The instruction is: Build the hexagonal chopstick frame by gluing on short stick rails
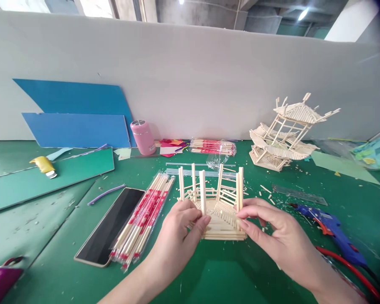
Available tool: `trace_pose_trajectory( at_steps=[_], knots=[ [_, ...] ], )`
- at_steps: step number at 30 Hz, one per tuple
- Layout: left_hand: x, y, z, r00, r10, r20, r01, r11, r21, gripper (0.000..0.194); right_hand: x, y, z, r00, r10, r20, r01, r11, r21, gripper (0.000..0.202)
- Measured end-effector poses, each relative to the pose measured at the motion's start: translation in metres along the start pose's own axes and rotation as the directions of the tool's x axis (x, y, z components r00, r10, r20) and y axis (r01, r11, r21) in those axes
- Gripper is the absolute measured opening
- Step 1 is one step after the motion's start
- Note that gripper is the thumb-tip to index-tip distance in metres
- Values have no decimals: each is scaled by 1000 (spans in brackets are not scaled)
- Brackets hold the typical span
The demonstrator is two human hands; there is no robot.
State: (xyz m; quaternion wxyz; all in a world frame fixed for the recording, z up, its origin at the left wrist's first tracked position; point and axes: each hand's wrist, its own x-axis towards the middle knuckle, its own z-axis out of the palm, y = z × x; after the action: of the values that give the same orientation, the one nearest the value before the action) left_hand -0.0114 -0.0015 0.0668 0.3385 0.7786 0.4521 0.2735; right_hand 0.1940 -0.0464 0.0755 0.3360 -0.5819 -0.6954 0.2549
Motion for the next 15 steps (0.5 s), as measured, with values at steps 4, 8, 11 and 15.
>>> trace_pose_trajectory(
  at_steps=[4, 8, 11, 15],
  knots=[
    [4, 1, 0, 999, 2, -53, -5, 998, -69, 34, 11, -5, -3, 999, 31, -7, -30, 998, 48, 14],
    [1, -7, 8, 994, 65, -83, -74, 990, -117, 19, 23, -8, -5, 999, 26, -21, -25, 999, 41, 14],
    [-5, -15, 14, 971, 188, -148, -198, 978, -62, 40, 28, -8, -6, 999, 14, -29, -13, 999, 32, 12],
    [-5, -19, 16, 962, 221, -159, -229, 973, -38, 37, 30, -8, -6, 999, 23, -26, -23, 1000, 13, 12]
  ],
)
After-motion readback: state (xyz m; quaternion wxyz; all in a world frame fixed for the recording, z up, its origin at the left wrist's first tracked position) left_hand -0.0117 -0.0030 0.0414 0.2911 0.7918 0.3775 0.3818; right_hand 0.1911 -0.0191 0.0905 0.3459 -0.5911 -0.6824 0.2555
